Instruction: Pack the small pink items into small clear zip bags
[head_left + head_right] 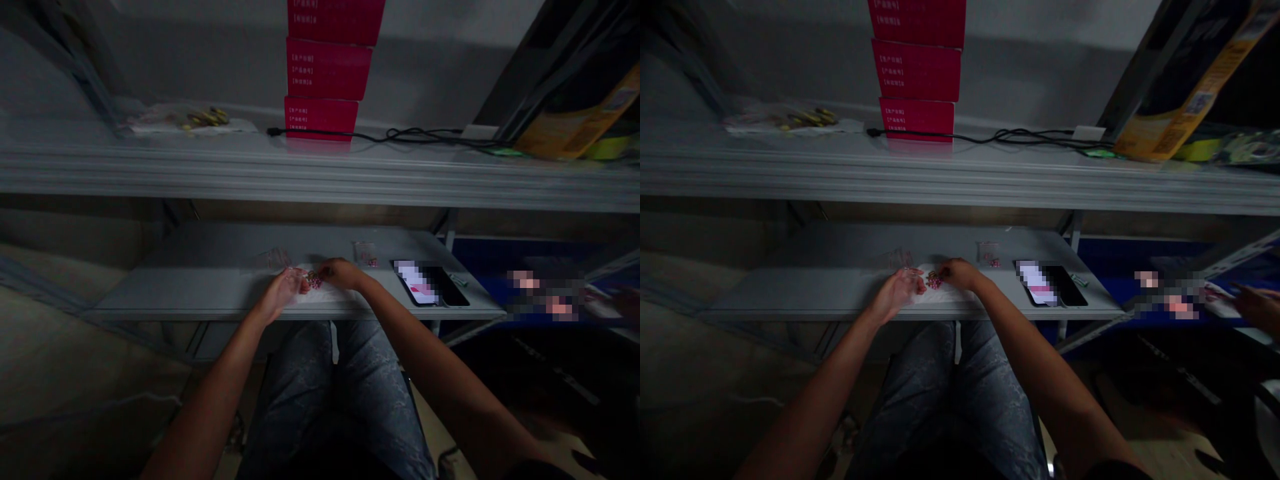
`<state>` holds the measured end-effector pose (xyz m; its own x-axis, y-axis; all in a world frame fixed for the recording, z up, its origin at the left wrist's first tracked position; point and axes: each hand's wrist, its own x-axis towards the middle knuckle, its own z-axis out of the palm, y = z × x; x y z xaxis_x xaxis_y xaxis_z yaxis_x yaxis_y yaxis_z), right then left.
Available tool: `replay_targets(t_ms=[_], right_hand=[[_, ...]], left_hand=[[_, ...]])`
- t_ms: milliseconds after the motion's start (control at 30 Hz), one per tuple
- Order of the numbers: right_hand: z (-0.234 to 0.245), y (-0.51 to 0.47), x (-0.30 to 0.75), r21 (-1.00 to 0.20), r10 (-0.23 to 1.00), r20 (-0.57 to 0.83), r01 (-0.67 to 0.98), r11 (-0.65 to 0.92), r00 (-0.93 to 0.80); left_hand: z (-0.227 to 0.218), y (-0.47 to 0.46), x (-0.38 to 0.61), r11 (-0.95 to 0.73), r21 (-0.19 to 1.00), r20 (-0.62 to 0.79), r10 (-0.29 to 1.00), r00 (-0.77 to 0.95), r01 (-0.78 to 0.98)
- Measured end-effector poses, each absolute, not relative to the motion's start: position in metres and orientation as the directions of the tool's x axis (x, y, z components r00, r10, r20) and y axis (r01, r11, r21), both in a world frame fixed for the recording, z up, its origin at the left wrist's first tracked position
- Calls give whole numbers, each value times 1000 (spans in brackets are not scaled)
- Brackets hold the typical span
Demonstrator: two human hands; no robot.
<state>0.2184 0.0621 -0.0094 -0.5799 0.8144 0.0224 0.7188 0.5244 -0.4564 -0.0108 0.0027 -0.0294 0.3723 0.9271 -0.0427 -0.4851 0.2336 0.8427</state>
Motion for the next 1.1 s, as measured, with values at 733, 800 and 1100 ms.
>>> replay_targets(t_ms=[733, 800, 1100], right_hand=[[-2, 61, 213, -413, 806, -47, 746, 523, -591], [-2, 62, 216, -413, 809, -43, 748, 520, -586], [34, 48, 194, -706, 793, 329, 424, 567, -513]], left_hand=[[-32, 4, -11, 258, 818, -56, 925, 376, -514], [-32, 4, -11, 265, 814, -62, 925, 376, -517], [-31, 3, -8, 312, 803, -120, 919, 375, -508]])
